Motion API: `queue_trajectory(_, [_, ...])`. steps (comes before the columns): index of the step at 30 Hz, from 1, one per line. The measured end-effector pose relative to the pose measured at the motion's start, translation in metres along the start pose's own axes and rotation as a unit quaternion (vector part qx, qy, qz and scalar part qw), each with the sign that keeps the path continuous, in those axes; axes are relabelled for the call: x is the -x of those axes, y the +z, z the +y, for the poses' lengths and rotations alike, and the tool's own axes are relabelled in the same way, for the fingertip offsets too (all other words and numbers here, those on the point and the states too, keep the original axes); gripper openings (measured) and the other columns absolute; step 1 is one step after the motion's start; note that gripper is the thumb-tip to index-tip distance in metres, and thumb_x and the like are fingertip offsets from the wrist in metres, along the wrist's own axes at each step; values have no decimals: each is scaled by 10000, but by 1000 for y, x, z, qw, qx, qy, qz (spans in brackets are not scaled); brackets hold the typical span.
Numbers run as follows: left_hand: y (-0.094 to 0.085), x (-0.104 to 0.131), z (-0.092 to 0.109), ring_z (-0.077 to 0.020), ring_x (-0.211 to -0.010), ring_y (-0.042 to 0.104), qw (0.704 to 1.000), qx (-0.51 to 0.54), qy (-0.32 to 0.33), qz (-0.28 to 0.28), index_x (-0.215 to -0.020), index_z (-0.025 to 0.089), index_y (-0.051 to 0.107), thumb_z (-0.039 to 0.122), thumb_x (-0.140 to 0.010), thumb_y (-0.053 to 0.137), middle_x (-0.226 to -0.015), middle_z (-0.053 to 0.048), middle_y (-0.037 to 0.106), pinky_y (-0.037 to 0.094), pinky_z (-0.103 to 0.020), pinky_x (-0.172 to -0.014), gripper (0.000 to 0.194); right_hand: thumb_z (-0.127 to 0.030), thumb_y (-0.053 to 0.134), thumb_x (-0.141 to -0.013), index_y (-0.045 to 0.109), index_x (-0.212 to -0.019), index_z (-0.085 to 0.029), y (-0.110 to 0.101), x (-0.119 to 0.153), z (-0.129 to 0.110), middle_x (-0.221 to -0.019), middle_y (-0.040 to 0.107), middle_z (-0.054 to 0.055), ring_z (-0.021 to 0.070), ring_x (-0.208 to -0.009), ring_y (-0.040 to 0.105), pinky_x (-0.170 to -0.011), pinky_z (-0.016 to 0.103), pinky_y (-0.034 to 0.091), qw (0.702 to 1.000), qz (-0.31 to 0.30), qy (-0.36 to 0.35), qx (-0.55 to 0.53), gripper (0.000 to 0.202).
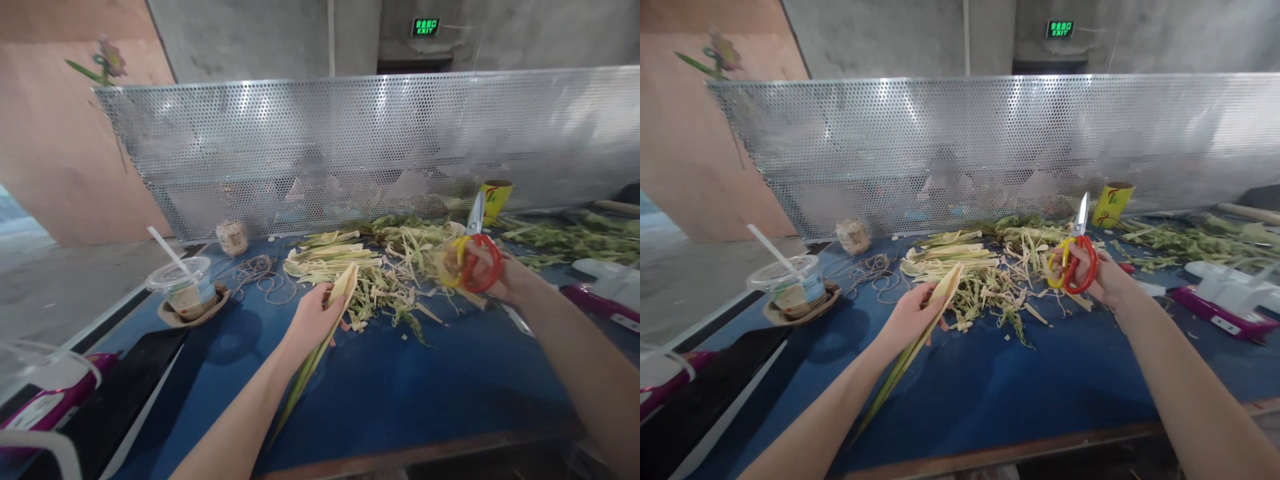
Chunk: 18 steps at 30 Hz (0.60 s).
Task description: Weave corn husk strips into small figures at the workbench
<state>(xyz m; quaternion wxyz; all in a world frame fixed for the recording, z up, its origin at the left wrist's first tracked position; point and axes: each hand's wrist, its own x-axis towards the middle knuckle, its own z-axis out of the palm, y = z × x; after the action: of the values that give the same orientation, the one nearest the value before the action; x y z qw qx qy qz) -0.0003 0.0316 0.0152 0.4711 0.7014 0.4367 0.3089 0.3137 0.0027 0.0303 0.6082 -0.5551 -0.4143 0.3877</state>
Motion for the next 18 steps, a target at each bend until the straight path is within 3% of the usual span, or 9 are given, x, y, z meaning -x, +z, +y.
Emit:
queue_trajectory(4, [0,-1,-1,-161,-573,650,1000,1,4,-4,-941,190,459,374,-794,444,-965,-72,583,465,-203,-302,236,-249,610,-705,612,-786,-191,-4,1,-4,-652,556,9,81,-500,498,-495,167,461,999,3,28,-19,100])
queue_trajectory(7, [0,-1,-2,-162,-581,649,1000,0,8,-7,-881,186,472,377,-804,417,-924,-64,594,470,-206,-317,213,-197,664,-650,607,-795,-207,-1,3,-6,-642,550,-15,72,-463,485,-431,151,437,997,4,73,-8,156])
queue_trajectory(9, [1,-1,-2,-155,-567,642,1000,-3,7,-6,-824,183,478,367,-809,403,-880,-55,604,467,-205,-323,200,-282,625,-702,597,-784,-207,3,3,-7,-650,561,-1,101,-502,527,-471,186,470,994,-9,108,-15,114])
queue_trajectory(13, [1,1,2,-90,-389,540,1000,-17,3,7,-785,186,465,322,-810,397,-699,-4,593,422,-186,-299,153,-484,480,-777,587,-748,-169,10,3,-12,-740,599,77,188,-670,602,-657,304,505,986,-42,158,-39,334])
queue_trajectory(18, [0,2,1,-75,-274,420,999,-40,2,20,-761,196,442,392,-790,453,-485,66,466,354,-184,-265,198,-538,465,-768,570,-675,-145,10,1,-13,-733,591,106,185,-675,589,-689,284,467,984,-12,171,-44,417])
